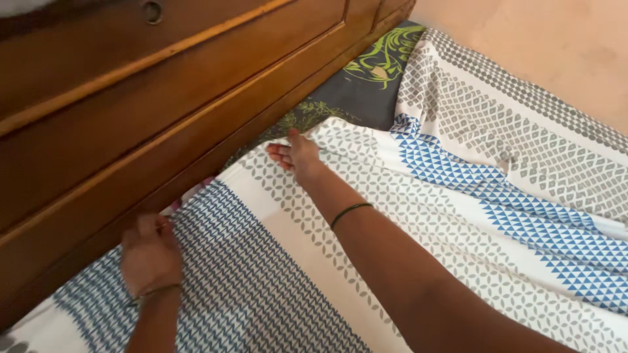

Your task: The person tucks the edges of a patterned bedsheet under the mattress of a large wooden bed by hand.

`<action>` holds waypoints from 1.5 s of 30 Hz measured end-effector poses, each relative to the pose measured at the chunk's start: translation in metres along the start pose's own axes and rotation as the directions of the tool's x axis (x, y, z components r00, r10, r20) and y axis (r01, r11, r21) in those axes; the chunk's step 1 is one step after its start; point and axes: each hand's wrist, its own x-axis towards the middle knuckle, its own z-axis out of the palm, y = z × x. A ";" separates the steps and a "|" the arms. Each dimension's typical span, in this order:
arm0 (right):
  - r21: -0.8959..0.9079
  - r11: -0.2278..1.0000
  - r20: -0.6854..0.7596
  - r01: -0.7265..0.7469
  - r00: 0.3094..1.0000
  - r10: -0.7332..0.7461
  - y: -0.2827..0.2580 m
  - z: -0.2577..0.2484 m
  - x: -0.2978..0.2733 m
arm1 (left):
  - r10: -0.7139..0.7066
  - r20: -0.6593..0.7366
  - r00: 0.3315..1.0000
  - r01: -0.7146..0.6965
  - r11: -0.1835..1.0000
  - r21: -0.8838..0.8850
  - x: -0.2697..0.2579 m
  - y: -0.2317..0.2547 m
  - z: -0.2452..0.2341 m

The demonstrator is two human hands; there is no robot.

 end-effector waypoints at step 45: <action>-0.965 -0.188 0.256 0.182 0.811 -0.526 -0.061 0.053 -0.017 | 0.328 -0.011 0.945 -0.307 0.895 0.323 0.073 0.050 0.021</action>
